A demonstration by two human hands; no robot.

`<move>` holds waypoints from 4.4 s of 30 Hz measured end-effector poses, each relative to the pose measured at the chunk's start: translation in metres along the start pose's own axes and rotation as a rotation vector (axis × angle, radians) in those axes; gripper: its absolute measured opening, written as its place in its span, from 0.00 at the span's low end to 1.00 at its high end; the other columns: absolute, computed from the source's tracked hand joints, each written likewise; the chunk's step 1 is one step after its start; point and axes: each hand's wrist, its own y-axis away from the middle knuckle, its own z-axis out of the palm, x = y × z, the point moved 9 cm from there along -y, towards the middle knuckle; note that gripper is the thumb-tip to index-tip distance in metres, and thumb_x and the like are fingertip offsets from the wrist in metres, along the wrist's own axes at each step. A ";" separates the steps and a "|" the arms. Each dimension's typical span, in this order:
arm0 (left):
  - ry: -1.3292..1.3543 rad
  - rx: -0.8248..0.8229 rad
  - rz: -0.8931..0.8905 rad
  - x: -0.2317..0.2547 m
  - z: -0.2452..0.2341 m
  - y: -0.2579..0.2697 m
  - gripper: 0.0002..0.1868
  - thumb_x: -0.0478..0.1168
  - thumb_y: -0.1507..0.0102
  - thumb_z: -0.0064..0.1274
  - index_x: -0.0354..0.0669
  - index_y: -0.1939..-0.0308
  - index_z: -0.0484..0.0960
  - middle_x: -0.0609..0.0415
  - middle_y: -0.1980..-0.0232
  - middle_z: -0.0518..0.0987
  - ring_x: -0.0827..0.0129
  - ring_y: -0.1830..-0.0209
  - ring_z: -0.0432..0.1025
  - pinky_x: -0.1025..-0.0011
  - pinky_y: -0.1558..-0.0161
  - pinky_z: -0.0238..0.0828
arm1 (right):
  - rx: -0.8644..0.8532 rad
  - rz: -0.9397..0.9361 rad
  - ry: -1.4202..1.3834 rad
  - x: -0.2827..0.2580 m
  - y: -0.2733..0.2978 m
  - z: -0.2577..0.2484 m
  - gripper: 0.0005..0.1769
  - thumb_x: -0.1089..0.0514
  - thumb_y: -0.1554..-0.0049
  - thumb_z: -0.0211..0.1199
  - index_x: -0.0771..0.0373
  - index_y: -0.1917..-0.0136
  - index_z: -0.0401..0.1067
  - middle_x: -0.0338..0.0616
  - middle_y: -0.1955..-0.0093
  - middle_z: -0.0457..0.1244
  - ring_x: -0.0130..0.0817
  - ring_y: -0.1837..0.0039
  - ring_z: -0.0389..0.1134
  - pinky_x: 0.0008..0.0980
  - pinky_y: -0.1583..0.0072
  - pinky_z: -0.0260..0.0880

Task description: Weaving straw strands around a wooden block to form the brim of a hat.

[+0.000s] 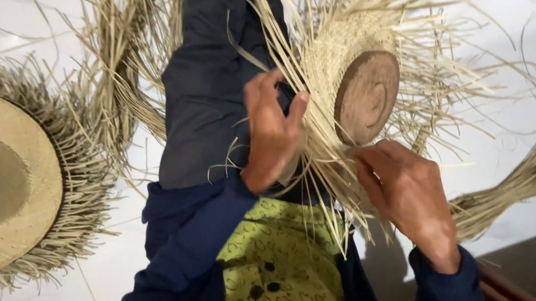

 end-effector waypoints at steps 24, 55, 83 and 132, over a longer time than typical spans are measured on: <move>0.238 -0.447 0.112 0.055 0.039 0.019 0.07 0.42 0.36 0.43 0.49 0.70 0.69 0.58 0.86 0.63 0.56 0.83 0.67 0.69 0.83 0.54 | 0.168 -0.106 -0.119 0.038 -0.036 0.020 0.04 0.61 0.49 0.62 0.57 0.63 0.67 0.36 0.72 0.57 0.41 0.65 0.63 0.38 0.64 0.63; 0.323 -0.273 -0.520 -0.100 0.042 0.023 0.12 0.45 0.36 0.48 0.40 0.67 0.76 0.53 0.74 0.75 0.74 0.76 0.67 0.74 0.73 0.60 | 0.315 0.070 -0.076 0.051 -0.043 0.008 0.21 0.75 0.50 0.57 0.68 0.43 0.63 0.45 0.64 0.61 0.39 0.65 0.59 0.32 0.61 0.58; 0.792 0.064 -0.517 -0.133 0.060 0.028 0.12 0.35 0.48 0.65 0.37 0.64 0.78 0.54 0.72 0.75 0.73 0.73 0.72 0.76 0.70 0.73 | 0.006 -0.092 -0.603 0.070 -0.110 0.070 0.16 0.69 0.49 0.52 0.60 0.50 0.75 0.48 0.63 0.60 0.39 0.56 0.64 0.39 0.52 0.66; -0.022 -0.025 0.026 -0.039 0.015 -0.009 0.17 0.41 0.44 0.57 0.38 0.82 0.67 0.45 0.78 0.68 0.47 0.76 0.67 0.61 0.70 0.62 | 0.085 -0.200 -0.570 0.042 -0.097 0.048 0.04 0.67 0.44 0.58 0.64 0.57 0.73 0.49 0.60 0.66 0.45 0.57 0.68 0.36 0.55 0.67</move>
